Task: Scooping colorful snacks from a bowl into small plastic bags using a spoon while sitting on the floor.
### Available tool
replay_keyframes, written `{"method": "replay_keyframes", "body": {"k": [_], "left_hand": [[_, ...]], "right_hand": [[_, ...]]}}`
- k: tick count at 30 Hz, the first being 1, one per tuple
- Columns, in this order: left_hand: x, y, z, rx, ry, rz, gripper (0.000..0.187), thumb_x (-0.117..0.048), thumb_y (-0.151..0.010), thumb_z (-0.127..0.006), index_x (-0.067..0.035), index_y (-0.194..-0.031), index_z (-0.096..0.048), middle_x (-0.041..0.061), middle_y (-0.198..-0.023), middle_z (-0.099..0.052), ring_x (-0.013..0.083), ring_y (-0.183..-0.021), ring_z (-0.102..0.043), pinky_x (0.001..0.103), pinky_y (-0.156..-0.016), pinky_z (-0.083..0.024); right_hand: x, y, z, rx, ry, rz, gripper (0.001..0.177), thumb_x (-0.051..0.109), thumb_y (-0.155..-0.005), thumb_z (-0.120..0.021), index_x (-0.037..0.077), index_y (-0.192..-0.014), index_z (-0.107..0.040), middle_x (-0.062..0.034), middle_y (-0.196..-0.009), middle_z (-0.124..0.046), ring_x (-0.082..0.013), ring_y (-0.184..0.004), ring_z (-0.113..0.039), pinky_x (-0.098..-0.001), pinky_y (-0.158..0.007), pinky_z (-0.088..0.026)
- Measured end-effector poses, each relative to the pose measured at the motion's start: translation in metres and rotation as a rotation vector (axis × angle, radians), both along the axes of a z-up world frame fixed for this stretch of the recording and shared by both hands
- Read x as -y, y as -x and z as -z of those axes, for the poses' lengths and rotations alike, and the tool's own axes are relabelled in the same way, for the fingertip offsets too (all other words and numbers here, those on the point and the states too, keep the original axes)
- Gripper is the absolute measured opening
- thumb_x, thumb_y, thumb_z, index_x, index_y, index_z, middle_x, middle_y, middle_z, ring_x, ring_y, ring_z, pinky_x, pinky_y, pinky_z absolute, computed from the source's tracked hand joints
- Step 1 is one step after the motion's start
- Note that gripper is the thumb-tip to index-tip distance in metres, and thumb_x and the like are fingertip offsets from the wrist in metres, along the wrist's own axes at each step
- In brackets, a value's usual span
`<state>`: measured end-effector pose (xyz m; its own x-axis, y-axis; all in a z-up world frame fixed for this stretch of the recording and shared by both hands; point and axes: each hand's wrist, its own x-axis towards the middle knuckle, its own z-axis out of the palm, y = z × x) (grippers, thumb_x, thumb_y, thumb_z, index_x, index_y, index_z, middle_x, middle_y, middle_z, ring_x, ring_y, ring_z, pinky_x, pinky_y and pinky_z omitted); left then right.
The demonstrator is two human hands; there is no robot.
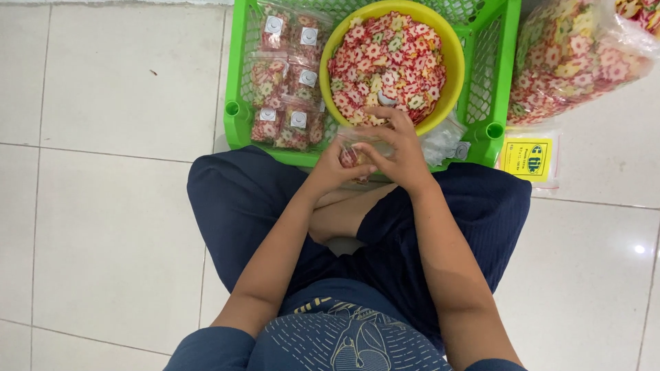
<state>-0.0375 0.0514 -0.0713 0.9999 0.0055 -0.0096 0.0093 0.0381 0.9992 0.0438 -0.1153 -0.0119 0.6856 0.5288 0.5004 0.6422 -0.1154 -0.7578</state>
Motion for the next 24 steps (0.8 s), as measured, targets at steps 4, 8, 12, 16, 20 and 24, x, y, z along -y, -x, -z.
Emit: {"method": "replay_keyframes", "body": {"k": [4,8,12,16,20,24], "left_hand": [[0.004,0.001,-0.013,-0.031,0.01,-0.012,0.074,-0.022,-0.075,-0.096,-0.006,-0.136,-0.056,0.014,-0.131,-0.066,0.0194,-0.125,-0.056,0.045,-0.112,-0.041],[-0.001,-0.003,-0.002,-0.02,-0.011,0.03,0.075,-0.033,-0.081,-0.092,-0.007,-0.141,-0.055,0.018,-0.136,-0.062,0.0292,-0.131,-0.055,0.05,-0.113,-0.038],[-0.005,-0.002,0.001,-0.048,0.099,0.037,0.062,-0.029,-0.087,-0.087,-0.005,-0.136,-0.057,0.02,-0.128,-0.067,0.0267,-0.12,-0.061,0.051,-0.104,-0.046],[-0.005,-0.004,-0.004,-0.086,0.126,0.038,0.059,-0.027,-0.09,-0.085,-0.006,-0.137,-0.058,0.016,-0.128,-0.068,0.0207,-0.117,-0.062,0.045,-0.103,-0.049],[-0.009,-0.003,0.021,-0.173,0.203,0.003,0.047,-0.029,-0.098,-0.076,-0.005,-0.135,-0.06,0.016,-0.123,-0.07,0.0208,-0.111,-0.066,0.044,-0.099,-0.053],[-0.001,-0.008,0.008,-0.2,0.385,0.004,0.046,-0.035,-0.104,-0.066,-0.007,-0.14,-0.057,0.018,-0.124,-0.07,0.0245,-0.111,-0.068,0.045,-0.099,-0.055]], "right_hand": [[0.0,0.001,0.002,-0.051,-0.034,-0.053,0.008,0.011,-0.095,-0.077,0.007,-0.087,-0.074,-0.012,-0.128,-0.064,-0.0353,-0.11,-0.06,-0.0448,-0.093,-0.043],[0.003,0.0,0.006,-0.124,-0.026,-0.095,0.02,0.015,-0.1,-0.069,0.01,-0.082,-0.077,-0.0163,-0.127,-0.064,-0.0396,-0.118,-0.056,-0.0495,-0.101,-0.038],[0.004,0.0,0.0,-0.193,-0.069,-0.076,0.013,0.019,-0.104,-0.064,0.012,-0.103,-0.076,-0.0131,-0.13,-0.062,-0.0375,-0.119,-0.056,-0.0503,-0.1,-0.04],[0.007,-0.001,0.001,-0.122,0.024,-0.041,0.019,0.02,-0.103,-0.066,0.01,-0.09,-0.074,-0.0146,-0.13,-0.063,-0.0409,-0.116,-0.057,-0.0498,-0.098,-0.041],[0.007,-0.003,0.006,-0.166,-0.038,-0.072,0.021,0.02,-0.105,-0.063,0.008,-0.094,-0.076,-0.0162,-0.128,-0.065,-0.0404,-0.116,-0.059,-0.0498,-0.097,-0.042],[0.011,-0.005,-0.005,-0.177,-0.04,-0.082,0.031,0.024,-0.108,-0.054,0.011,-0.092,-0.078,-0.0124,-0.129,-0.066,-0.035,-0.111,-0.06,-0.043,-0.095,-0.044]]}}
